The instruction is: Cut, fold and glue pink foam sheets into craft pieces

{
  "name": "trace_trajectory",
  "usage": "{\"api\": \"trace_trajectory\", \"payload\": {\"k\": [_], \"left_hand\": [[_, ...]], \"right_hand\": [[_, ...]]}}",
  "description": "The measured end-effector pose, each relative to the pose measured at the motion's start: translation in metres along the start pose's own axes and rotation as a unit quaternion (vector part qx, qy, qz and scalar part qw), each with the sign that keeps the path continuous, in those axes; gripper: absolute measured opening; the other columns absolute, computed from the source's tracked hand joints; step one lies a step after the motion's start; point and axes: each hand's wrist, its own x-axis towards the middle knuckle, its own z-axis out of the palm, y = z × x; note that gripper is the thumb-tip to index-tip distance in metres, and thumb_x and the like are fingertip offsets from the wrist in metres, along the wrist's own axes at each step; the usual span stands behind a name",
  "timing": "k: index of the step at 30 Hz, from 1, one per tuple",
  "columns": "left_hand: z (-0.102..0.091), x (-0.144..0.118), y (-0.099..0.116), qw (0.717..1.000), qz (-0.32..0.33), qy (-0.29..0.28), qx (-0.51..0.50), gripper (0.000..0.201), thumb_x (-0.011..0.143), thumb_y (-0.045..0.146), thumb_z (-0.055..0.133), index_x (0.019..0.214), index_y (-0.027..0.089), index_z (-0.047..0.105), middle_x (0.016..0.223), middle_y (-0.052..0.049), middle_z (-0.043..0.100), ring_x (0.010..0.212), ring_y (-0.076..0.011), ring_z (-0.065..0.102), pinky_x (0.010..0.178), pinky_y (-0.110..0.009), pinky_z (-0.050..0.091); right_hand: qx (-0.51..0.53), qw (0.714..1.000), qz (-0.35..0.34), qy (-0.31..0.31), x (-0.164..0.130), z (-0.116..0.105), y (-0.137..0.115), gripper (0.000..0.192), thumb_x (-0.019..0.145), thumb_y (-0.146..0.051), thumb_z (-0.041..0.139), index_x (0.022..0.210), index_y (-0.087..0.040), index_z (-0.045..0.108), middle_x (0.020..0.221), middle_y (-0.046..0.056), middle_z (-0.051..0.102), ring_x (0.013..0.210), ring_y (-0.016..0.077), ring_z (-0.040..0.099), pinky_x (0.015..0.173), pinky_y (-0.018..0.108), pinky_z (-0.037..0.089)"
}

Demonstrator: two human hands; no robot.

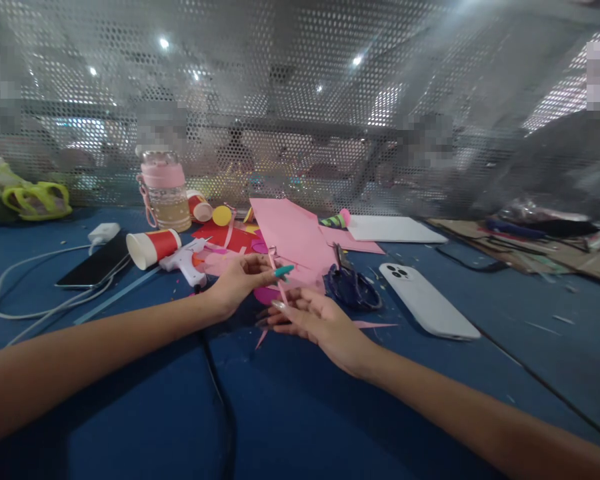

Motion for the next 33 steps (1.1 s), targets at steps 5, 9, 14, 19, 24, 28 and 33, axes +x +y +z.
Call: {"api": "trace_trajectory", "payload": {"k": [5,9,14,19,24,28,33], "left_hand": [[-0.002,0.003,0.005,0.992,-0.038,0.093,-0.076,0.014,0.055,0.014,0.073,0.064,0.013,0.062,0.062,0.003,0.061,0.057,-0.0054,0.053,0.058,-0.019,0.041],[0.000,0.002,0.007,0.989,-0.045,0.103,-0.099,0.012,0.057,0.011,0.072,0.066,0.014,0.064,0.066,0.002,0.063,0.060,-0.0058,0.054,0.060,-0.019,0.041],[0.002,0.001,0.006,0.991,-0.034,0.102,-0.083,0.008,0.063,0.006,0.066,0.064,0.014,0.064,0.063,0.002,0.062,0.058,-0.0052,0.053,0.062,-0.019,0.040],[-0.002,0.004,0.001,0.992,-0.010,0.098,-0.079,0.007,0.065,0.007,0.065,0.066,0.014,0.065,0.064,0.003,0.061,0.059,-0.0053,0.052,0.063,-0.020,0.040],[-0.003,0.005,-0.002,0.993,-0.008,0.089,-0.075,0.007,0.064,0.008,0.065,0.067,0.015,0.066,0.063,0.003,0.061,0.058,-0.0051,0.051,0.063,-0.020,0.040],[-0.003,0.004,-0.002,0.994,-0.007,0.078,-0.071,0.008,0.062,0.010,0.068,0.068,0.015,0.067,0.063,0.002,0.062,0.059,-0.0057,0.052,0.062,-0.020,0.041],[-0.005,0.004,-0.003,0.996,-0.003,0.066,-0.058,0.008,0.062,0.011,0.067,0.069,0.015,0.067,0.063,0.002,0.062,0.059,-0.0061,0.052,0.061,-0.020,0.040]], "right_hand": [[0.009,1.000,0.000,0.029,0.000,-0.001,0.001,0.036,0.065,-0.036,0.068,0.089,-0.016,0.049,0.086,0.004,0.058,0.087,0.0162,0.060,0.083,0.033,0.047],[0.001,1.000,0.006,0.031,0.000,-0.001,0.001,0.033,0.066,-0.033,0.067,0.088,-0.016,0.049,0.086,0.004,0.057,0.084,0.0158,0.060,0.084,0.035,0.045],[-0.006,0.999,0.004,0.035,0.001,-0.001,0.002,0.030,0.067,-0.029,0.065,0.089,-0.016,0.049,0.088,0.004,0.056,0.084,0.0155,0.060,0.083,0.034,0.046],[-0.003,0.998,-0.033,0.051,0.001,0.000,0.004,0.028,0.068,-0.026,0.063,0.091,-0.018,0.048,0.101,0.006,0.052,0.084,0.0164,0.060,0.080,0.036,0.049],[-0.027,0.999,-0.010,0.042,0.000,0.001,0.001,0.033,0.069,-0.026,0.062,0.097,-0.018,0.047,0.118,0.010,0.045,0.071,0.0130,0.063,0.072,0.033,0.052],[-0.028,0.999,-0.006,0.024,-0.001,0.001,-0.001,0.035,0.069,-0.027,0.061,0.099,-0.017,0.046,0.126,0.013,0.040,0.066,0.0115,0.063,0.064,0.028,0.053],[-0.017,1.000,-0.007,0.017,-0.002,0.002,-0.001,0.036,0.068,-0.027,0.063,0.100,-0.019,0.047,0.129,0.014,0.038,0.060,0.0094,0.062,0.056,0.026,0.053]]}}
